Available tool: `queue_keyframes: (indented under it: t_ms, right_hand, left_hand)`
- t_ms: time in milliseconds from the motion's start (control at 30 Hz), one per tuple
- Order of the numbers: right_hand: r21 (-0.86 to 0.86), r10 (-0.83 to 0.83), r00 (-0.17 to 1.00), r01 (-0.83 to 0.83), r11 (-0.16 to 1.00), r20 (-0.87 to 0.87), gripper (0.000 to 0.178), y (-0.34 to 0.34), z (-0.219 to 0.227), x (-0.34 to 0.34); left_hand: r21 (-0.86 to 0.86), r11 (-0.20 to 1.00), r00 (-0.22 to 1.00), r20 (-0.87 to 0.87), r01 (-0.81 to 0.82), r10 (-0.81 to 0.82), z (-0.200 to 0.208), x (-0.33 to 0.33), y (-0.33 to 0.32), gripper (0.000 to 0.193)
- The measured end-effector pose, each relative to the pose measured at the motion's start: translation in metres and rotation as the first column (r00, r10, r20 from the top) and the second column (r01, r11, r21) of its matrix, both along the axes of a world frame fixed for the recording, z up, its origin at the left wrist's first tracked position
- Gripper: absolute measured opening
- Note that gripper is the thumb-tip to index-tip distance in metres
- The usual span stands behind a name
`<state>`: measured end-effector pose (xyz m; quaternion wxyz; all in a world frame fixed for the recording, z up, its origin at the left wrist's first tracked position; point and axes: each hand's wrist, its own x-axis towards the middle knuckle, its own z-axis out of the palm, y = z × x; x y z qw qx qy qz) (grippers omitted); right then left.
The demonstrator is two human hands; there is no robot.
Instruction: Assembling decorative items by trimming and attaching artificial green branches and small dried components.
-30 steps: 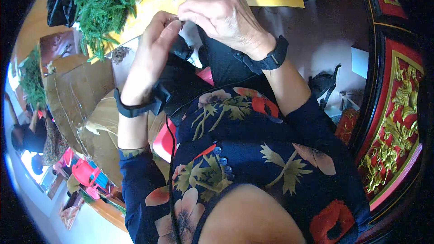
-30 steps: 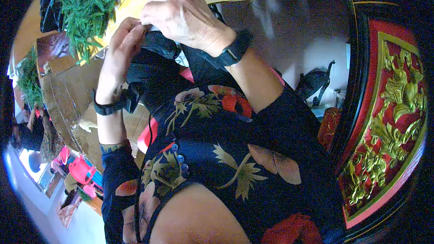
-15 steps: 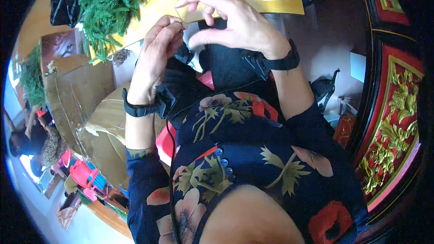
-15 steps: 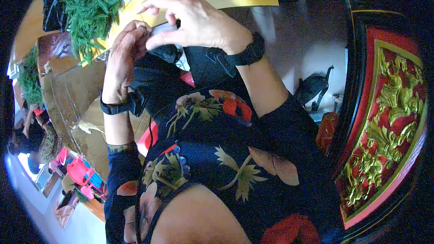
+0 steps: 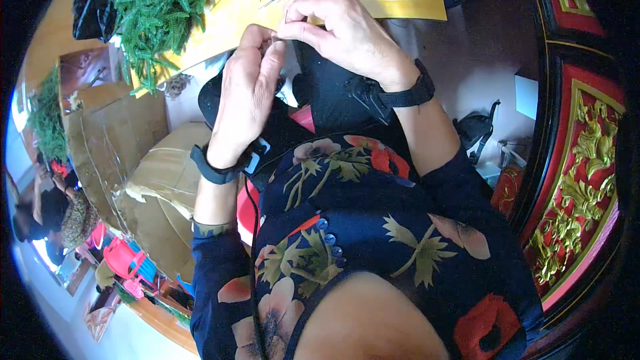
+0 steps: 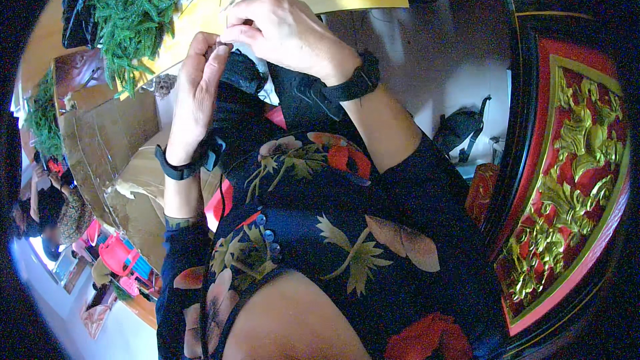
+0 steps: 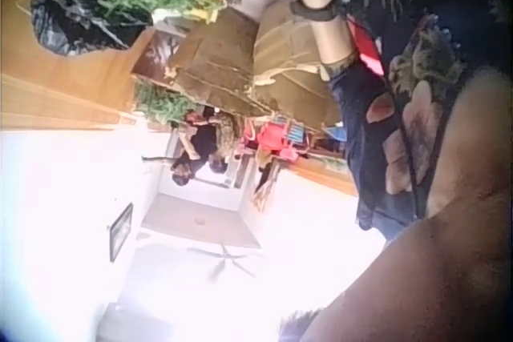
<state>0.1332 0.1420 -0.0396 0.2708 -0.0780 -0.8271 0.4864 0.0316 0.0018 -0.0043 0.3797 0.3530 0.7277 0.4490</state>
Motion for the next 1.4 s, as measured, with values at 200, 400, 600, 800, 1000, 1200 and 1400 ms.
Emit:
queue_keyframes:
  t_ms: [200,400,600,800,1000,1200,1400]
  right_hand:
    - [-0.606,0.020,0.997,0.027,0.795,0.071,0.018,-0.009,-0.009,-0.006]
    - [-0.846,0.024,0.999,0.010,0.534,0.027,0.016,-0.023,0.001,-0.009]
    - [-0.914,0.056,0.988,0.112,0.389,0.145,0.013,-0.027,0.003,-0.008]
    - [-0.900,-0.071,0.995,0.097,0.425,0.074,0.012,-0.032,0.000,-0.012]
    - [-0.932,-0.119,0.993,0.063,0.356,0.021,0.015,-0.021,0.007,-0.012]
    - [-0.934,-0.089,0.995,0.069,0.351,0.040,0.017,-0.011,0.006,-0.005]
    - [-0.930,-0.037,0.998,0.064,0.362,0.055,0.018,-0.010,0.008,-0.005]
  left_hand:
    - [0.034,0.981,0.947,0.268,-0.191,0.175,0.000,0.001,0.008,0.014]
    - [0.078,0.959,0.869,0.448,-0.274,0.212,-0.009,0.001,0.005,0.013]
    - [0.117,0.943,0.863,0.451,-0.312,0.229,-0.017,0.007,0.005,0.015]
    - [0.165,0.967,0.947,-0.224,-0.194,0.229,-0.009,0.019,0.013,0.023]
    - [0.226,0.969,0.943,-0.287,-0.102,0.167,-0.001,-0.027,0.025,0.024]
    - [-0.129,0.986,0.634,-0.772,-0.105,-0.034,0.001,-0.089,0.074,0.023]
    - [-0.152,0.970,0.394,-0.917,-0.191,-0.066,-0.011,-0.111,0.112,0.023]
